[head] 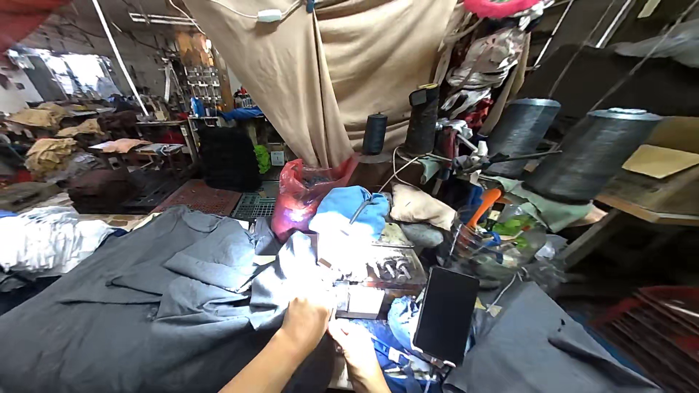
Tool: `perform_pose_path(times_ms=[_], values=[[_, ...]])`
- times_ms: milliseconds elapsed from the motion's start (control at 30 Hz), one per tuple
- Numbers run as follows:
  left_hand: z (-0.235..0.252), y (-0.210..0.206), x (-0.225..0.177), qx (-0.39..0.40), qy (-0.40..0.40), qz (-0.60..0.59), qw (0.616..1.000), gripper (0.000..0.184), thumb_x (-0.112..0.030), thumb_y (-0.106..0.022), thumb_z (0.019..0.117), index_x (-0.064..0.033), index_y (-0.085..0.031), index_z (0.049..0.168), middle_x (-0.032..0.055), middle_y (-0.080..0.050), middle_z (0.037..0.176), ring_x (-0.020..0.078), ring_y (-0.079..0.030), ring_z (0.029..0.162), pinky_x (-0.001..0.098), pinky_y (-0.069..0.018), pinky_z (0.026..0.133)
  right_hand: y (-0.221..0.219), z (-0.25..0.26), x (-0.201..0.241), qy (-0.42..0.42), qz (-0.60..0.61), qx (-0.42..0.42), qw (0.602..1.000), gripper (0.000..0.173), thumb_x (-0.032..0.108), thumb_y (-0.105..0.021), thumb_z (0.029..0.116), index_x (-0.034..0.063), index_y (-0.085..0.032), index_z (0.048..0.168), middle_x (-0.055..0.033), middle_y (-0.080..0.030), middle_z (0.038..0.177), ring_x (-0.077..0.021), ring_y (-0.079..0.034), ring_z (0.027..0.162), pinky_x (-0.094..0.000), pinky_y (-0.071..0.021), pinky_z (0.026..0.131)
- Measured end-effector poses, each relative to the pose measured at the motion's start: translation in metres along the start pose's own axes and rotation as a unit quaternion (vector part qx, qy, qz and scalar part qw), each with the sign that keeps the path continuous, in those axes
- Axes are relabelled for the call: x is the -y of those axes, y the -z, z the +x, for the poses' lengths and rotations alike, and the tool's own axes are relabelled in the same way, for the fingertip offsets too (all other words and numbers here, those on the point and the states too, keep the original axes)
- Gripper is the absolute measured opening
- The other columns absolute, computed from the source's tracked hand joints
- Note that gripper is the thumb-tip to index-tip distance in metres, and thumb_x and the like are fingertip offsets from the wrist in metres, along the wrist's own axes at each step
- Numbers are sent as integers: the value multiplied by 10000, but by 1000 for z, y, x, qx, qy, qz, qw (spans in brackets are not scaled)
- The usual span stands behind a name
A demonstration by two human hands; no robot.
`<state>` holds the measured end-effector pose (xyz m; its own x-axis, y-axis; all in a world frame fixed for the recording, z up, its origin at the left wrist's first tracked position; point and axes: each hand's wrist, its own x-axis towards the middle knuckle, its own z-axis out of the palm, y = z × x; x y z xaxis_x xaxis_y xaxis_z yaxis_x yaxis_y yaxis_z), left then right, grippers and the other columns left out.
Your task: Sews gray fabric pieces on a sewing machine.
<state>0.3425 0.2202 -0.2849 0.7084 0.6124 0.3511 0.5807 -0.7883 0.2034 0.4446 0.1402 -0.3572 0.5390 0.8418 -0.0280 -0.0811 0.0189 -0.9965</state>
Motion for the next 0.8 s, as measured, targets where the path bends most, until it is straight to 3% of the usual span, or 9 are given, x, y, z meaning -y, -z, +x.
perform_pose_path(times_ms=[100, 167, 333, 400, 467, 533, 600, 700, 800], values=[[27, 2, 1, 91, 37, -27, 995, 353, -246, -469, 1067, -29, -726, 1175, 194, -700, 1231, 366, -645, 1215, 528, -505, 1025, -3, 8, 8, 9, -15, -26, 1000, 137, 86, -702, 934, 51, -749, 810, 27, -678, 690, -13, -604, 617, -223, -505, 599], [35, 17, 2, 149, 60, -45, 986, 399, -307, -461, 1076, -37, -678, 1275, 192, -637, 1353, 358, -565, 1321, 524, -426, 1116, -3, 9, 8, 13, -17, -32, 999, 142, 110, -724, 922, 57, -757, 795, 22, -677, 675, -21, -597, 597, -234, -499, 582], [-12, 46, 39, 126, 81, -9, 989, 361, -361, -593, 1000, -41, -746, 1067, 197, -725, 1115, 393, -693, 1081, 607, -536, 882, 15, -31, 0, 56, -59, -9, 997, 95, 68, -710, 903, 11, -764, 850, 20, -696, 708, 9, -602, 628, -207, -519, 628], [-39, 41, 74, 44, 33, -33, 998, 285, -306, -662, 955, -49, -772, 1007, 178, -745, 1017, 389, -710, 1015, 598, -560, 872, 24, -49, -6, 58, -66, -13, 996, 92, 40, -708, 900, -29, -767, 914, -10, -722, 746, -2, -634, 652, -212, -548, 660], [-58, 27, 99, -81, -26, -58, 995, 236, -282, -685, 917, -102, -811, 1004, 102, -759, 906, 311, -730, 912, 540, -581, 833, 27, -59, -14, 56, -38, -20, 998, 63, 29, -707, 900, -18, -749, 895, 4, -715, 741, -8, -651, 658, -212, -566, 658], [-70, 21, 93, -164, -51, -115, 978, 205, -290, -699, 917, -106, -786, 894, 37, -738, 841, 198, -704, 852, 436, -569, 825, 24, -63, -19, 55, -1, -11, 998, 49, 37, -705, 907, -5, -730, 913, 0, -715, 768, -39, -671, 679, -230, -589, 665], [-81, 17, 63, -183, -71, -187, 963, 184, -300, -729, 929, -130, -778, 875, 9, -738, 857, 148, -689, 860, 388, -564, 846, 18, -67, -17, 52, 46, 4, 998, 53, 49, -704, 919, -1, -722, 919, -22, -722, 803, -78, -687, 712, -252, -603, 687], [-93, -4, 29, -192, -113, -170, 960, 126, -312, -712, 936, -220, -798, 926, -33, -728, 846, 128, -668, 839, 359, -541, 818, 11, -71, -11, 42, 80, 17, 996, 69, 68, -702, 924, 16, -739, 897, -20, -721, 812, -70, -673, 737, -234, -578, 705], [-99, -23, 25, -196, -130, -122, 964, 131, -296, -683, 941, -235, -798, 929, -43, -726, 853, 136, -668, 843, 347, -536, 796, 6, -73, -10, 39, 69, 11, 997, 101, 58, -680, 918, 38, -748, 847, 6, -716, 768, -36, -657, 715, -204, -551, 691]])
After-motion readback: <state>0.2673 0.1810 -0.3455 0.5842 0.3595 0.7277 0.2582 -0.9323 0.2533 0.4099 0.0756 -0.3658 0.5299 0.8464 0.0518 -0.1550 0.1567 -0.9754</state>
